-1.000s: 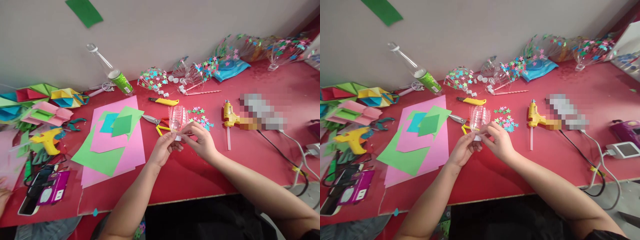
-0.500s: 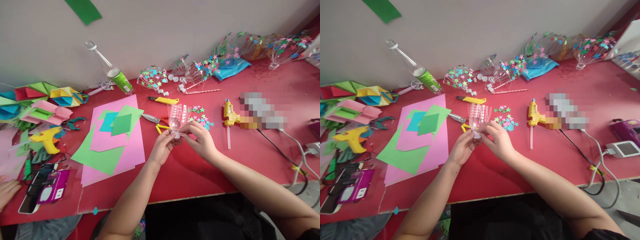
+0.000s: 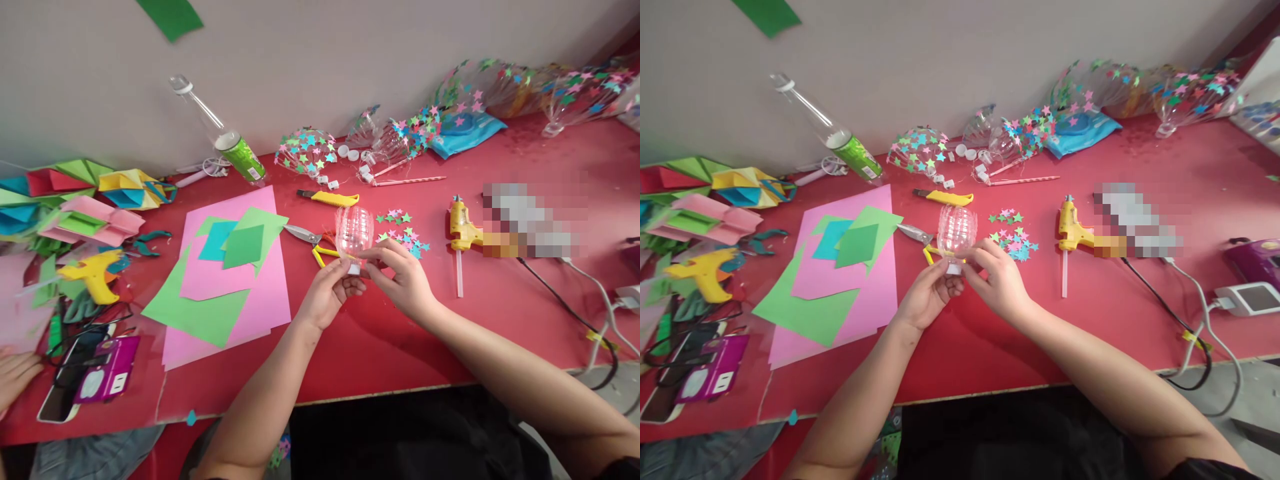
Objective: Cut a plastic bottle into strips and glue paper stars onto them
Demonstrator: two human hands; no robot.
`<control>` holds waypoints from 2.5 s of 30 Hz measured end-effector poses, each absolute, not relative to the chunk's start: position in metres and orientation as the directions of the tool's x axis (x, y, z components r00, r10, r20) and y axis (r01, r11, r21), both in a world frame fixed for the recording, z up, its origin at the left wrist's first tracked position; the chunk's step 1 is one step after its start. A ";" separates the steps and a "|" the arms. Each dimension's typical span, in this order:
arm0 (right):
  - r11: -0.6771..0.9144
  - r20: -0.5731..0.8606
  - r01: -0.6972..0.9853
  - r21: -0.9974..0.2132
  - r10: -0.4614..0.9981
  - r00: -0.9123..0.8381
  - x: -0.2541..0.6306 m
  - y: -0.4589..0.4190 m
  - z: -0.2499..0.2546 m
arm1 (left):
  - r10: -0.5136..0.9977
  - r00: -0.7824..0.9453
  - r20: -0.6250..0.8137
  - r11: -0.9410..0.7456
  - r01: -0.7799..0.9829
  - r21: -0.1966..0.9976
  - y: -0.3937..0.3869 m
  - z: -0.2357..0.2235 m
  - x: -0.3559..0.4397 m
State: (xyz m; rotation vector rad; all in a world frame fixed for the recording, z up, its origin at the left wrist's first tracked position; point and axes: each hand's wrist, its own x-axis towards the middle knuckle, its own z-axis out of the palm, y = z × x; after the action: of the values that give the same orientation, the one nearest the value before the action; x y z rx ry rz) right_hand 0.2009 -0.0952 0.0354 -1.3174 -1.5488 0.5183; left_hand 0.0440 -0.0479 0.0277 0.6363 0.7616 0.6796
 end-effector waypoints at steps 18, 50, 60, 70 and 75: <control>0.071 0.105 0.172 -0.982 0.975 0.196 0.201 -0.093 0.038 | 0.836 0.470 -0.284 0.381 -0.124 0.916 -0.054 0.027 0.050; 0.288 0.386 0.507 -0.813 0.917 0.099 0.204 -0.094 0.037 | 0.764 0.544 -0.347 0.478 -0.115 0.871 -0.054 0.032 0.050; 0.367 0.413 0.462 -0.807 0.911 -0.003 0.202 -0.094 0.037 | 0.760 0.549 -0.349 0.507 -0.165 0.846 -0.053 0.033 0.049; 0.374 0.453 0.483 -0.791 0.890 0.053 0.199 -0.098 0.040 | 0.749 0.568 -0.341 0.513 -0.173 0.841 -0.053 0.031 0.049; 0.346 0.443 0.454 -0.822 0.887 0.127 0.200 -0.098 0.041 | 0.749 0.569 -0.340 0.534 -0.214 0.818 -0.050 0.029 0.046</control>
State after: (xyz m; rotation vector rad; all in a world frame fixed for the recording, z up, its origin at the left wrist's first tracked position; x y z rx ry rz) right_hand 0.1997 -0.0981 0.0406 -1.2757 -1.5001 0.4908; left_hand 0.0455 -0.0504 0.0288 0.8107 0.7589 0.6443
